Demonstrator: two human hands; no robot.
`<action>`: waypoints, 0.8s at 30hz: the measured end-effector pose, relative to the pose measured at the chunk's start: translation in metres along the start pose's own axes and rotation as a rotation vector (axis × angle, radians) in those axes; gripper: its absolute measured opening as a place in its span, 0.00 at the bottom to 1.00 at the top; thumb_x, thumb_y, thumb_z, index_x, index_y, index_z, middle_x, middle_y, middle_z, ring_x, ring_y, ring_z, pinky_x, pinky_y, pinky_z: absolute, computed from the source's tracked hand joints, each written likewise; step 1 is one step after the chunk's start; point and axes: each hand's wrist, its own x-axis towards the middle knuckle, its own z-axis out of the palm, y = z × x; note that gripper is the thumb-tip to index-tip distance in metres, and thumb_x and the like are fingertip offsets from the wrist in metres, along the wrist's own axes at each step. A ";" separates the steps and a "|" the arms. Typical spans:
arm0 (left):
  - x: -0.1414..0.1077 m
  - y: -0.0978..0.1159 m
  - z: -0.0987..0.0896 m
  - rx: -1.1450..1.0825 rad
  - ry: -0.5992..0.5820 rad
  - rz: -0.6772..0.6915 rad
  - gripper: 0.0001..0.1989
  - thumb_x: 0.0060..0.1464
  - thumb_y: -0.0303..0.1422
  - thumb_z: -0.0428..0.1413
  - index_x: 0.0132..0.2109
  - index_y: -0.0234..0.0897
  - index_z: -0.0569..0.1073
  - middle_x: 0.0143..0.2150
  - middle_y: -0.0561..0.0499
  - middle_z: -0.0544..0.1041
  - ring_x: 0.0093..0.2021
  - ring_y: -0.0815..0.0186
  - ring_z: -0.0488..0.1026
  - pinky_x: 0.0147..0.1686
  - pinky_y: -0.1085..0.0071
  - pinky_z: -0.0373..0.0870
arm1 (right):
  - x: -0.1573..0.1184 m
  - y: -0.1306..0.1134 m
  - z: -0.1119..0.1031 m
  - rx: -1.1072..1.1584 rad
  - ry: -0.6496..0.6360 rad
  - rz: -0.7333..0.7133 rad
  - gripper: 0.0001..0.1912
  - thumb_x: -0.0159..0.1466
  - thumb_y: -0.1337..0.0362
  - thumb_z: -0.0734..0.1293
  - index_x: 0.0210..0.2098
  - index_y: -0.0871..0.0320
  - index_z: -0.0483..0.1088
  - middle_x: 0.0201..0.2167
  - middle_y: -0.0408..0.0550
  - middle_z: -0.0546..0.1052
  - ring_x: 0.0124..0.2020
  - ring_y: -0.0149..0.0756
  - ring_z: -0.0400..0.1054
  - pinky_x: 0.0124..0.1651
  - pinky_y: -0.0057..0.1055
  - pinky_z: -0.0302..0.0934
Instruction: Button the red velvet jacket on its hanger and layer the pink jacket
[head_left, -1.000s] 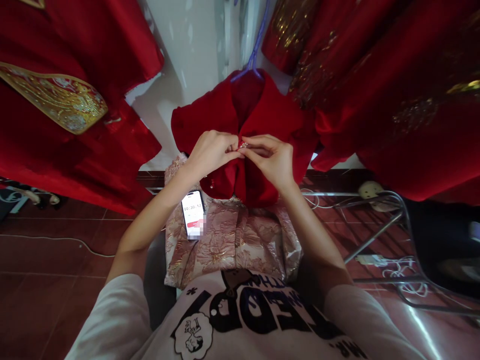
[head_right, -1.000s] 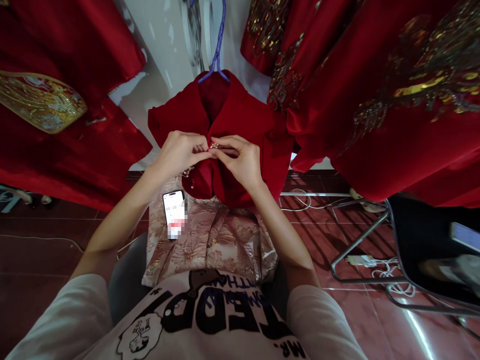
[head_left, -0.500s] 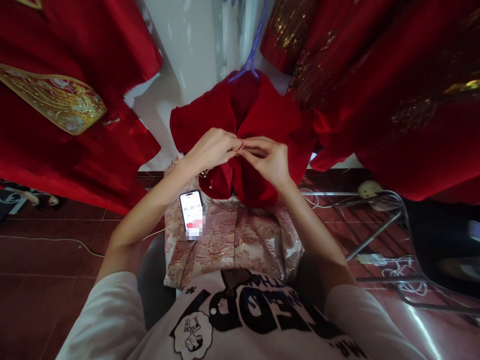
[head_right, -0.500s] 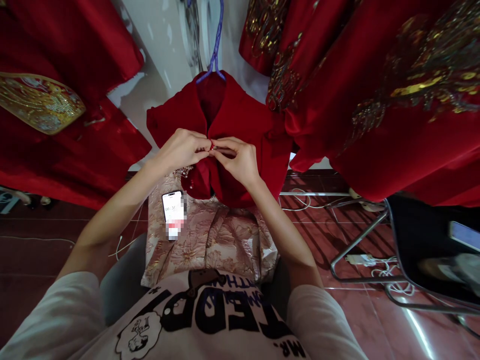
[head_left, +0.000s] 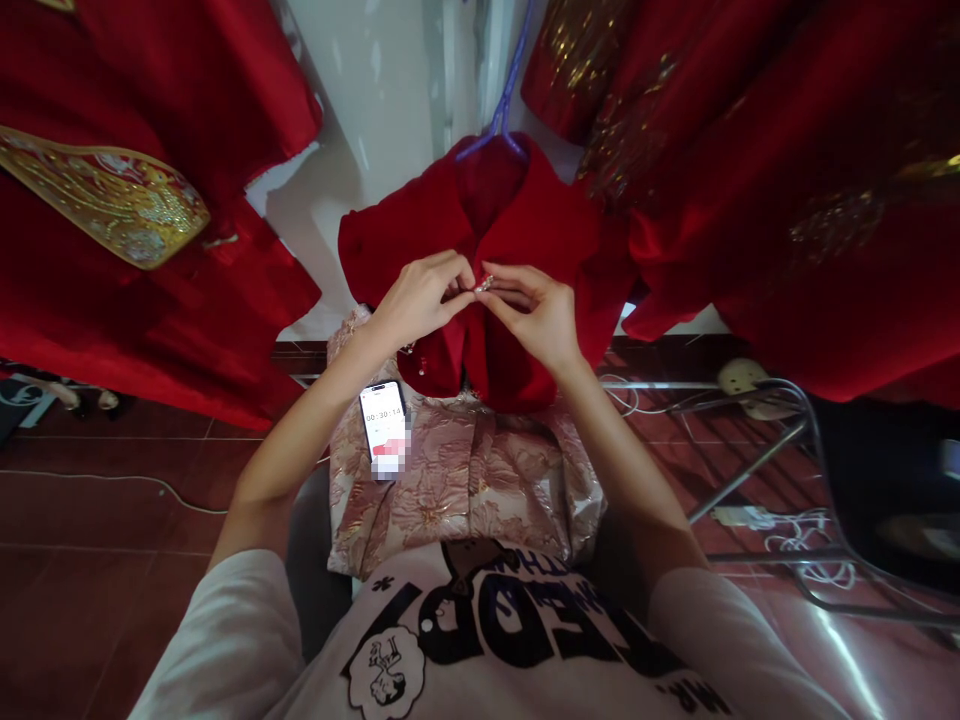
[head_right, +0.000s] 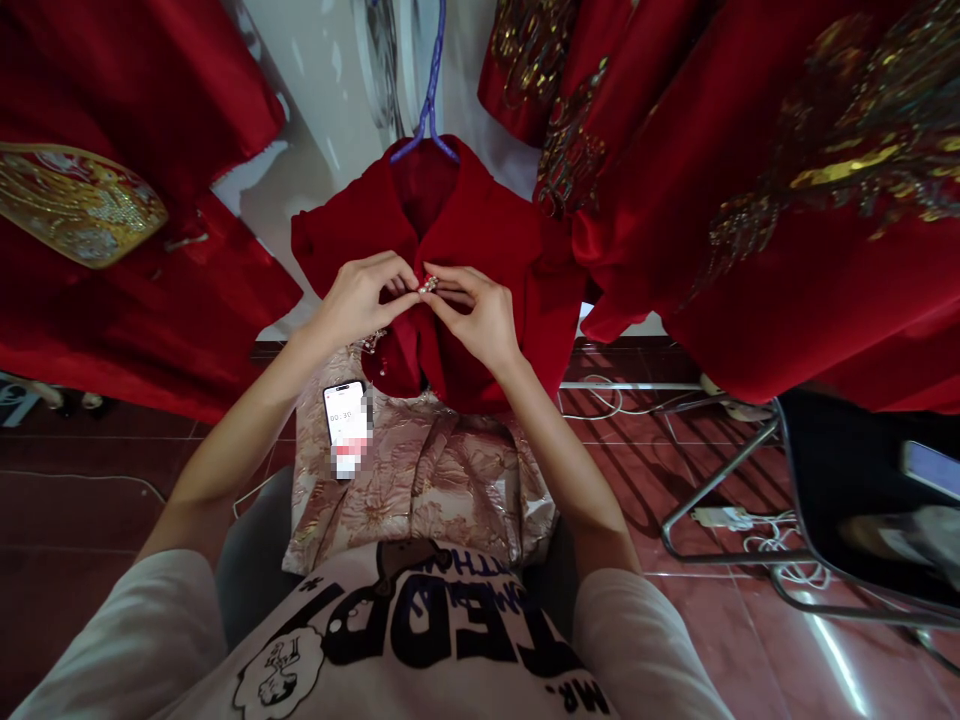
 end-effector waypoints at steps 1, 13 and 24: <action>0.000 0.001 -0.001 -0.006 -0.014 0.012 0.03 0.63 0.30 0.56 0.42 0.35 0.73 0.40 0.49 0.76 0.40 0.64 0.76 0.44 0.66 0.71 | 0.000 0.000 0.000 -0.010 0.003 0.002 0.24 0.59 0.50 0.76 0.51 0.54 0.78 0.48 0.48 0.80 0.46 0.38 0.78 0.58 0.42 0.74; -0.006 0.015 0.030 -0.238 0.113 -0.106 0.07 0.61 0.25 0.53 0.46 0.35 0.71 0.47 0.46 0.76 0.47 0.63 0.77 0.50 0.64 0.76 | 0.006 0.010 0.023 -0.110 0.207 -0.008 0.15 0.61 0.61 0.67 0.47 0.53 0.69 0.45 0.47 0.76 0.47 0.36 0.73 0.50 0.34 0.73; -0.034 0.003 0.049 -0.715 0.223 -0.328 0.12 0.60 0.21 0.49 0.48 0.39 0.65 0.54 0.44 0.77 0.55 0.68 0.76 0.61 0.63 0.72 | -0.030 0.015 0.008 -0.185 -0.063 0.071 0.40 0.53 0.61 0.71 0.61 0.51 0.50 0.51 0.52 0.70 0.36 0.34 0.70 0.35 0.34 0.71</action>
